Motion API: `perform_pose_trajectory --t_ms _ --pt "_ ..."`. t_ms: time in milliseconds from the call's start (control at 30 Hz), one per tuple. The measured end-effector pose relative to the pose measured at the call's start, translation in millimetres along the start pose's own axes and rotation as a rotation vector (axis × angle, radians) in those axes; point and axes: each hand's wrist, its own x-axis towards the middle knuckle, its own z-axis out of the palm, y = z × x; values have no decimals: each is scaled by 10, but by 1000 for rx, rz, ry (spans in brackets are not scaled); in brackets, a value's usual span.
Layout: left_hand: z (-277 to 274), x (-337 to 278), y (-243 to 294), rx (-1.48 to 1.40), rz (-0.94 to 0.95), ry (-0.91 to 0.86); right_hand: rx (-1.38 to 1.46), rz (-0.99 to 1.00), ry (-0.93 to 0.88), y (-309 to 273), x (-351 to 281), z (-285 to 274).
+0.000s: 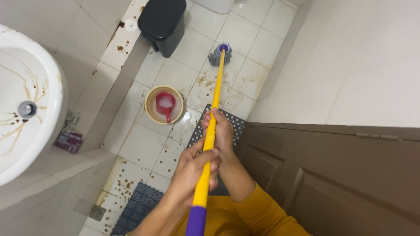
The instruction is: The person mops the bathroom floor using a mop and a bucket of soapy water. They move a trash bin to clean underneath it, pour additional soapy water onto the floor using a pink scoop, and later use a red brush to scrub the bin.
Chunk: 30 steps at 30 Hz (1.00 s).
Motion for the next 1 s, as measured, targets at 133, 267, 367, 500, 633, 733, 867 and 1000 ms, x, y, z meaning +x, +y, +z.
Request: perform_pose_trajectory --t_ms 133,267,367,500,633,733,867,1000 --pt "-282 743 -181 119 7 -9 -103 14 111 115 735 -496" --pt "-321 1476 -471 117 -56 63 -72 90 181 175 1511 -1071" --pt "-316 1898 -622 88 -72 134 -134 54 260 101 1760 -1106" --pt "-488 2693 -836 41 -30 153 -188 -16 213 25 2512 -1366" --pt "-471 2411 -763 -40 -87 136 -198 32 282 62 2383 -1242" --pt "-592 1860 -858 7 -96 132 -167 -21 194 382 1884 -1271" --pt "-562 1558 -920 -19 -174 239 -152 68 299 458 1403 -1192" --pt "-506 2155 -873 -4 -113 154 -191 42 252 282 2165 -1409"
